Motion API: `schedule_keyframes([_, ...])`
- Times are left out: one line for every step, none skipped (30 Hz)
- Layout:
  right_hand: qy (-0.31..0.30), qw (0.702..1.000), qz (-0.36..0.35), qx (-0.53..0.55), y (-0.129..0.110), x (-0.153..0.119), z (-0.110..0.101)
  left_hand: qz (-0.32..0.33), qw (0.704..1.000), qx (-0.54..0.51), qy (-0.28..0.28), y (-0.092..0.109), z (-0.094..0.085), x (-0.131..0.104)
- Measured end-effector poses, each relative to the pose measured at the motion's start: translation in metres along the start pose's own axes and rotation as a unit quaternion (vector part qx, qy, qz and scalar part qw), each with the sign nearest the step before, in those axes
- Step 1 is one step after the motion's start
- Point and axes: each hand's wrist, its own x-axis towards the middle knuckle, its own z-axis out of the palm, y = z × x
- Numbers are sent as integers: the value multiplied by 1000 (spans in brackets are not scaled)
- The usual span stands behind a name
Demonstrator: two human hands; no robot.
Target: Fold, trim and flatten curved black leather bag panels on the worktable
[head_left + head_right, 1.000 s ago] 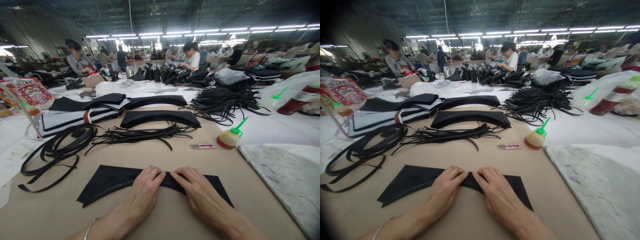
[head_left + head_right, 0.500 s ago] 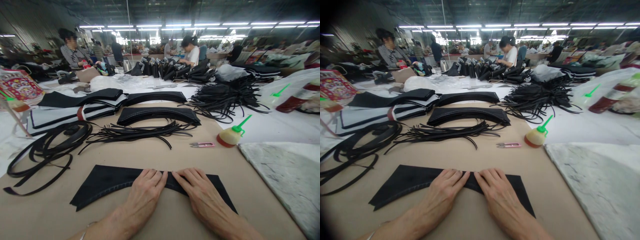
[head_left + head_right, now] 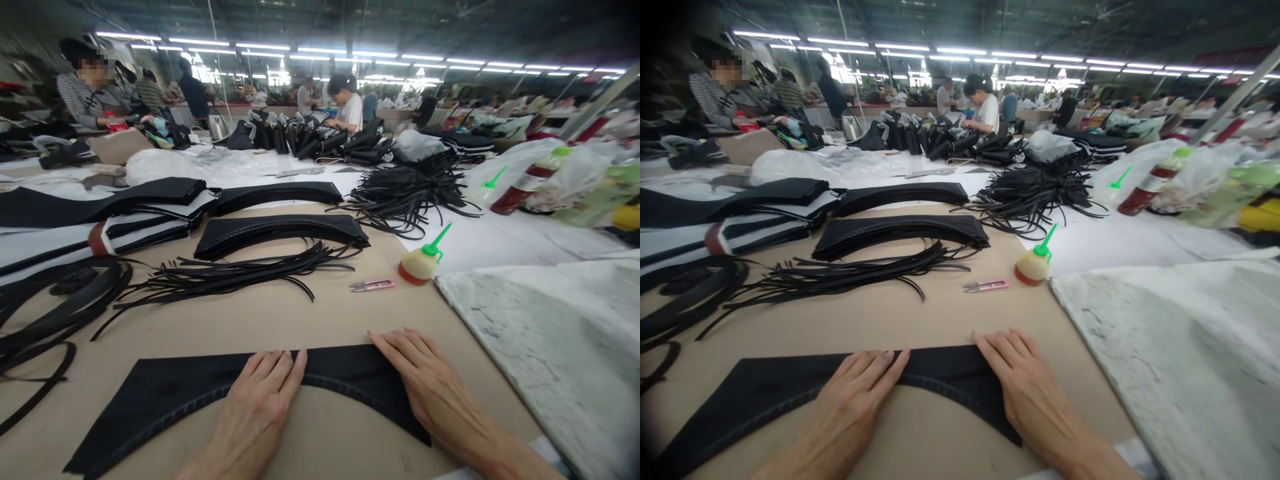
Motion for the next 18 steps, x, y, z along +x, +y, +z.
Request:
schedule_keyframes([-3, 1000, 3, 1, 1, 0, -2, -2, 1000, -8, -9, 0, 0, 0])
schedule_keyframes([-3, 1000, 5, 5, 1, 1, -5, -7, 1000, -21, -20, 0, -1, 0])
schedule_keyframes([-6, 1000, 7, 9, 1, 1, -7, -16, 999, -34, -31, -1, -1, 1])
schedule_keyframes([-9, 1000, 9, 12, 1, 2, -9, -28, 998, -46, -37, 0, -2, 2])
schedule_keyframes([-10, 1000, 8, 14, 0, 3, -10, -42, 997, -55, -40, 1, -4, 4])
schedule_keyframes([-9, 1000, 5, 17, -1, 3, -11, -53, 996, -61, -37, 2, -5, 7])
schedule_keyframes([-8, 1000, 0, 18, -3, 4, -11, -59, 995, -68, -33, 5, -5, 11])
schedule_keyframes([-6, 1000, -6, 19, -4, 4, -11, -59, 995, -78, -31, 9, -6, 17])
schedule_keyframes([-4, 1000, -12, 20, -5, 4, -10, -53, 994, -94, -36, 13, -5, 24])
schedule_keyframes([-1, 1000, -18, 20, -5, 4, -10, -43, 991, -116, -48, 19, -4, 31])
schedule_keyframes([1, 1000, -22, 19, -6, 3, -9, -32, 987, -141, -66, 24, -1, 39])
schedule_keyframes([3, 1000, -25, 17, -6, 3, -8, -23, 983, -161, -86, 30, 3, 47])
schedule_keyframes([6, 1000, -27, 15, -7, 3, -7, -13, 979, -172, -106, 35, 7, 55])
schedule_keyframes([7, 999, -29, 13, -7, 3, -6, -1, 978, -172, -118, 40, 12, 61])
schedule_keyframes([9, 999, -31, 11, -7, 3, -5, 16, 979, -160, -126, 44, 16, 66])
schedule_keyframes([12, 999, -33, 9, -7, 2, -4, 37, 981, -140, -128, 47, 20, 69])
schedule_keyframes([15, 999, -36, 6, -7, 0, -2, 56, 984, -115, -126, 49, 23, 70])
schedule_keyframes([21, 999, -40, 0, -6, -2, 0, 73, 986, -92, -122, 51, 24, 70])
